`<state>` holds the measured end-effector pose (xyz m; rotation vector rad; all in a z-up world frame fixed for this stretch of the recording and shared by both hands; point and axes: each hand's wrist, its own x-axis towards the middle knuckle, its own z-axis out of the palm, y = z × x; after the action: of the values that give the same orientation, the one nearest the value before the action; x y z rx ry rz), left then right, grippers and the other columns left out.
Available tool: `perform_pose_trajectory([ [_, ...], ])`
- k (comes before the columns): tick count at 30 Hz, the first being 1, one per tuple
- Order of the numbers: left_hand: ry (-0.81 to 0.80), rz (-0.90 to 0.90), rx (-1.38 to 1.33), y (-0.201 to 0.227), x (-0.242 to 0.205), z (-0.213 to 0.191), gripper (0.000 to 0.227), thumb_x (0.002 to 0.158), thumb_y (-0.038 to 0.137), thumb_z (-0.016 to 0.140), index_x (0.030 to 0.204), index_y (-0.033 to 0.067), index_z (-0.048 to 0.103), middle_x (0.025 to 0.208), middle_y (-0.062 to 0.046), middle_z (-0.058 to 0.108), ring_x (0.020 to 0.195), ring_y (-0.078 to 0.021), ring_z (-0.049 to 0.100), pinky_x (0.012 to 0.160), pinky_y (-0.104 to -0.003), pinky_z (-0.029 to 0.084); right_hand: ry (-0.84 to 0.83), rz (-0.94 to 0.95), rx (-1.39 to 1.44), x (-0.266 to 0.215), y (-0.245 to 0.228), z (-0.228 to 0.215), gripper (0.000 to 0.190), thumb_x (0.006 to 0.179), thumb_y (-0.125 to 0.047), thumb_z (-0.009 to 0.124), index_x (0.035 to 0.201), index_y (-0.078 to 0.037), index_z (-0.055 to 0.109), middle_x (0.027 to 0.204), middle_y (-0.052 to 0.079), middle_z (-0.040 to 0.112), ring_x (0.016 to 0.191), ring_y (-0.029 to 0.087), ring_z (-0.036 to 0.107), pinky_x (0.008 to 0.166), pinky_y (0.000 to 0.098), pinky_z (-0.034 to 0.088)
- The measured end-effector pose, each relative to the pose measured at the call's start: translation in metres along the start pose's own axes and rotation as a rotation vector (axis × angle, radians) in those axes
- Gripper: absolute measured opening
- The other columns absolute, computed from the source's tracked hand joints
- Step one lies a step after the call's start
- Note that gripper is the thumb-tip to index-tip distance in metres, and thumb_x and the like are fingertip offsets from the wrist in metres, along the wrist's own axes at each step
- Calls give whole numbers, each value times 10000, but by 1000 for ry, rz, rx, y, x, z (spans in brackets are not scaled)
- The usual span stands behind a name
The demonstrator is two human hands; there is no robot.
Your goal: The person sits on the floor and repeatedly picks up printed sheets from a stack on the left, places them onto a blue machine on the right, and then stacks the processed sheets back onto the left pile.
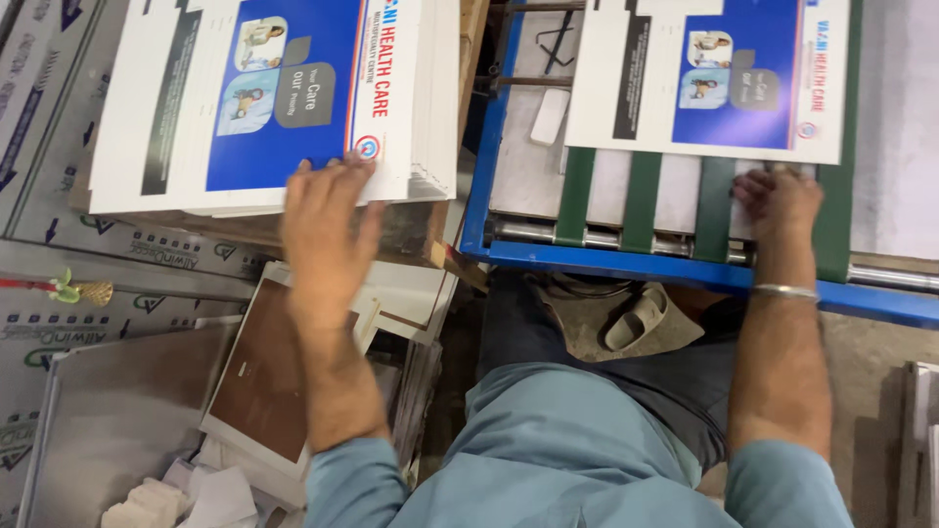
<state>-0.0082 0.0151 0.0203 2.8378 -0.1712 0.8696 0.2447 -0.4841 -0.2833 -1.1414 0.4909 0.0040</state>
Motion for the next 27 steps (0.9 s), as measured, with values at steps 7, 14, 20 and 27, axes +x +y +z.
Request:
perform_pose_trajectory([
  [7,311,-142,-157,-51,31,-27,168,1180,178,646,1224,35,722,1219,-97,740,1105,-300,686,984,-405,536,-251,-145,-10,-118,-30,52,393,1094,-181,590,1375,90,543,1217,228,669,1099,306,729,948,361,678],
  [14,-79,239,49,118,18,62,373,901,203,724,1228,32,666,1272,-170,621,1313,-359,562,1222,-588,349,-1012,-64,325,-238,-40,138,470,1030,-180,613,1448,-38,451,1354,142,624,1216,258,680,994,415,633],
  [20,-144,298,-105,121,1,45,583,979,432,708,1369,16,589,1432,-213,581,1396,-370,498,1220,-592,313,-617,-223,521,-166,-19,95,375,1160,54,651,1506,65,507,1187,161,677,897,224,678,694,327,595],
  [27,20,68,187,16,12,9,472,996,165,721,1425,7,604,1455,-189,618,1380,-382,565,1180,-515,411,96,-504,264,-78,-22,-20,416,988,142,605,1399,99,561,1347,244,697,1197,327,752,1032,422,689],
])
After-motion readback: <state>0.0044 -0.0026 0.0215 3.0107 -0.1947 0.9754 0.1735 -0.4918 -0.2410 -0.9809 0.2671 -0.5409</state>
